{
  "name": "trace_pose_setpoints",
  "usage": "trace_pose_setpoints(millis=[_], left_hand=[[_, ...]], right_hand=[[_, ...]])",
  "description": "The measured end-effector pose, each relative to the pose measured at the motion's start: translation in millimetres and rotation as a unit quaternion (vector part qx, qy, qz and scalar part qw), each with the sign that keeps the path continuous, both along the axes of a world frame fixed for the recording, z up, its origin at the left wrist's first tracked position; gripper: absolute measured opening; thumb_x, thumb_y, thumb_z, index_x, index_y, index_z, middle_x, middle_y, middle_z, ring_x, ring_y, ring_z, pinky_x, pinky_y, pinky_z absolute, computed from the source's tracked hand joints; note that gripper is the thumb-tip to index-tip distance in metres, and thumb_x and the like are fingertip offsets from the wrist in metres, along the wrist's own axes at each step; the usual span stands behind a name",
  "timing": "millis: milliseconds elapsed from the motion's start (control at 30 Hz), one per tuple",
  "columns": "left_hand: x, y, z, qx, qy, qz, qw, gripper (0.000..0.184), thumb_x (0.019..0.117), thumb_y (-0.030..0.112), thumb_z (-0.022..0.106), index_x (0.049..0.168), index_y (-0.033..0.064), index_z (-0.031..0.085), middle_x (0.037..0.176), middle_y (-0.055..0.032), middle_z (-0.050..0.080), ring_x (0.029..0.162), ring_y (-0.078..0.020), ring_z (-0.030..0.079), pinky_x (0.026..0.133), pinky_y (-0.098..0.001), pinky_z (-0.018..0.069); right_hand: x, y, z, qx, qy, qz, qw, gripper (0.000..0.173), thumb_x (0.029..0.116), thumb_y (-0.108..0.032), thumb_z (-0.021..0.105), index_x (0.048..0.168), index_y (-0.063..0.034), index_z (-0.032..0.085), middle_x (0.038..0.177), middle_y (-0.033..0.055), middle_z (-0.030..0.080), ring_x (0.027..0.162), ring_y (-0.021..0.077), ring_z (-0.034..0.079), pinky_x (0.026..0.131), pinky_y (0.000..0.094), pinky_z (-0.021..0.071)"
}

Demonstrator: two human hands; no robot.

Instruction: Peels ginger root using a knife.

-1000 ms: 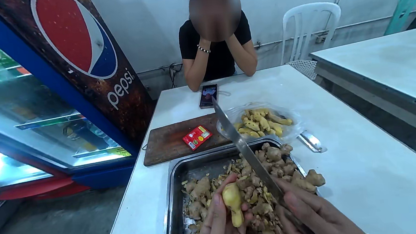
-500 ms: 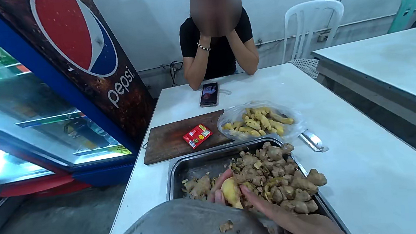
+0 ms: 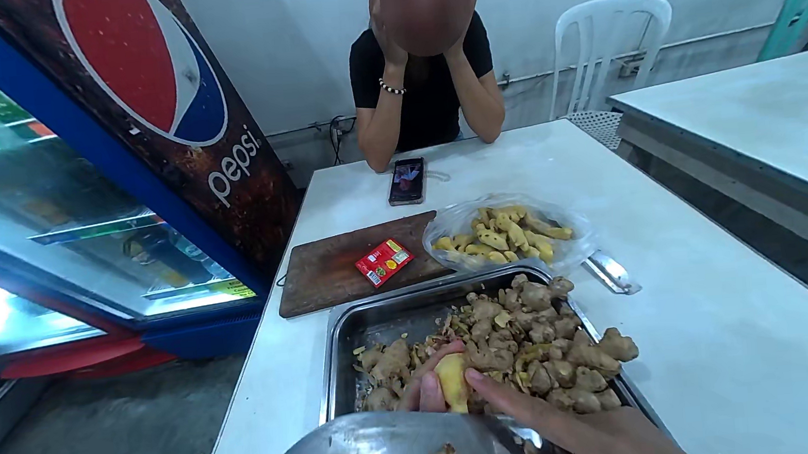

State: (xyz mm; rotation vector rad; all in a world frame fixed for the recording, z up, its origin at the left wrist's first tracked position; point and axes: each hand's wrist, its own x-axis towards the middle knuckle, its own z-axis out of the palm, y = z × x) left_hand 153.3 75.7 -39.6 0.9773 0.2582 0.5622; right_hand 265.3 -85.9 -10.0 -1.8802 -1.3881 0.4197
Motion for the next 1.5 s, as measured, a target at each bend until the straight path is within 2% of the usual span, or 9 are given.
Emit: trace_pose_setpoints(millis=[100, 200, 267, 333, 467, 967, 1267, 1400, 1500], left_hand=[[0, -2, 1, -0.015, -0.01, 0.007, 1.0, 0.035, 0.1098, 0.019, 0.039, 0.131, -0.0012, 0.058, 0.121, -0.0057, 0.069, 0.112, -0.011, 0.065, 0.098, -0.0297, 0.0539], [-3, -11, 9, -0.047, -0.01, 0.037, 0.998, 0.03, 0.104, 0.001, 0.041, 0.13, -0.0034, 0.055, 0.122, -0.0085, 0.069, 0.111, -0.0142, 0.067, 0.096, -0.0322, 0.0561], [-5, -20, 16, -0.078, 0.01, 0.062, 0.995, 0.033, 0.1018, -0.007, 0.036, 0.127, -0.001, 0.057, 0.124, -0.0074, 0.071, 0.111, -0.0139, 0.069, 0.096, -0.0319, 0.0574], [-2, -17, 12, -0.062, -0.013, 0.048, 0.997, 0.032, 0.1025, -0.002, 0.039, 0.13, -0.0034, 0.057, 0.123, -0.0083, 0.069, 0.111, -0.0137, 0.067, 0.096, -0.0319, 0.0559], [2, -8, 4, 0.021, -0.011, 0.022, 0.999, 0.037, 0.1099, 0.019, 0.038, 0.133, -0.0033, 0.056, 0.121, -0.006, 0.067, 0.111, -0.01, 0.064, 0.098, -0.0286, 0.053], [0, -23, 16, -0.163, -0.012, 0.021, 0.986, 0.03, 0.1069, 0.008, 0.043, 0.132, -0.001, 0.056, 0.117, -0.0088, 0.069, 0.107, -0.0122, 0.068, 0.09, -0.0282, 0.0575], [1, -29, 22, -0.221, -0.009, 0.039, 0.975, 0.04, 0.1076, 0.004, 0.021, 0.136, 0.0021, 0.049, 0.115, -0.0082, 0.071, 0.103, -0.015, 0.071, 0.089, -0.0312, 0.0601], [1, -22, 23, -0.144, 0.018, 0.033, 0.989, 0.039, 0.1058, 0.001, 0.024, 0.138, -0.0004, 0.046, 0.117, -0.0083, 0.069, 0.104, -0.0146, 0.07, 0.091, -0.0317, 0.0589], [1, -20, 25, -0.125, 0.032, 0.045, 0.991, 0.038, 0.1034, -0.003, 0.027, 0.133, -0.0009, 0.05, 0.114, -0.0075, 0.07, 0.102, -0.0139, 0.07, 0.089, -0.0313, 0.0597]], right_hand=[[-1, 1, -3, 0.017, -0.046, -0.018, 0.999, 0.063, 0.1003, -0.054, 0.056, 0.154, -0.0229, 0.05, 0.084, 0.0128, 0.074, 0.058, 0.0251, 0.063, 0.051, 0.0465, 0.0506], [-5, 4, -10, 0.052, -0.08, -0.052, 0.994, 0.057, 0.1018, -0.052, 0.055, 0.151, -0.0237, 0.054, 0.081, 0.0127, 0.071, 0.056, 0.0242, 0.062, 0.049, 0.0439, 0.0499], [-2, 3, -11, 0.073, -0.045, -0.052, 0.995, 0.056, 0.1019, -0.048, 0.057, 0.151, -0.0219, 0.055, 0.092, 0.0125, 0.075, 0.062, 0.0219, 0.066, 0.054, 0.0425, 0.0539], [0, 1, -9, 0.061, 0.007, -0.018, 0.998, 0.06, 0.1025, -0.048, 0.056, 0.155, -0.0199, 0.048, 0.108, 0.0122, 0.076, 0.07, 0.0208, 0.069, 0.062, 0.0434, 0.0576], [-1, 0, -4, 0.035, 0.002, -0.003, 0.999, 0.069, 0.0999, -0.053, 0.058, 0.158, -0.018, 0.043, 0.091, 0.0148, 0.074, 0.058, 0.0241, 0.063, 0.053, 0.0462, 0.0525], [-17, 8, -19, 0.061, -0.081, -0.069, 0.992, 0.06, 0.1017, -0.053, 0.055, 0.154, -0.0233, 0.051, 0.088, 0.0139, 0.075, 0.06, 0.0251, 0.065, 0.052, 0.044, 0.052], [-20, 11, -18, 0.124, 0.032, -0.08, 0.989, 0.058, 0.1029, -0.045, 0.057, 0.153, -0.0162, 0.052, 0.126, 0.0088, 0.072, 0.079, 0.0155, 0.071, 0.067, 0.037, 0.0576], [-19, 11, -17, 0.114, -0.049, -0.105, 0.987, 0.056, 0.1018, -0.047, 0.058, 0.15, -0.0173, 0.056, 0.101, 0.0126, 0.077, 0.068, 0.021, 0.069, 0.057, 0.0404, 0.0554], [-21, 12, -13, 0.091, -0.046, -0.106, 0.989, 0.058, 0.1016, -0.048, 0.058, 0.152, -0.018, 0.053, 0.105, 0.0121, 0.077, 0.068, 0.0226, 0.07, 0.056, 0.0418, 0.0555]])
